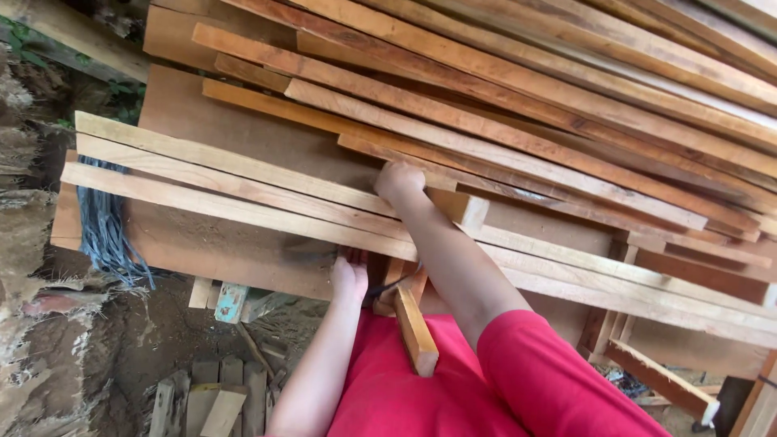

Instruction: Aligning and tying thin wooden planks into a bundle using black plastic straps.

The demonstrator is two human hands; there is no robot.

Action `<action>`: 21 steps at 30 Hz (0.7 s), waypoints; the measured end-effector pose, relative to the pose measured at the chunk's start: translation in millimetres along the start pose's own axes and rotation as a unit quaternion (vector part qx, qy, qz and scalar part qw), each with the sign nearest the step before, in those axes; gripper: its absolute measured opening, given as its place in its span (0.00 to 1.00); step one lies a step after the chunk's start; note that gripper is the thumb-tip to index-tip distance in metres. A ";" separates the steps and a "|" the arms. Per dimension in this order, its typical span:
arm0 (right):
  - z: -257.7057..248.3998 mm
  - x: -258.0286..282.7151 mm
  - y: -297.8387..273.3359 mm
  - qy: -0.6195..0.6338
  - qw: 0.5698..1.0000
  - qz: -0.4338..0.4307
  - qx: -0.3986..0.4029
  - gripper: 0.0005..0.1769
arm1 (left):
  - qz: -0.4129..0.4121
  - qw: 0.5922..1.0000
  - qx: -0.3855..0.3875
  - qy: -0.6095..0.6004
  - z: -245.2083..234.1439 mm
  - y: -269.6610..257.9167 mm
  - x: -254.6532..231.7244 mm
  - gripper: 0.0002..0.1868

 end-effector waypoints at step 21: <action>-58.7 -55.8 -147.5 0.592 0.788 -0.160 0.053 0.19 | 0.534 0.484 0.430 0.543 26.9 -155.0 -83.9 0.15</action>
Point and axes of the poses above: each hand's wrist, its own y-axis towards the middle knuckle, its own z-axis out of the palm, x = y × z, the point moved 3 cm from there along y, towards the middle knuckle, and after that the axes turned 10 degrees about z, right-handed, at the moved point
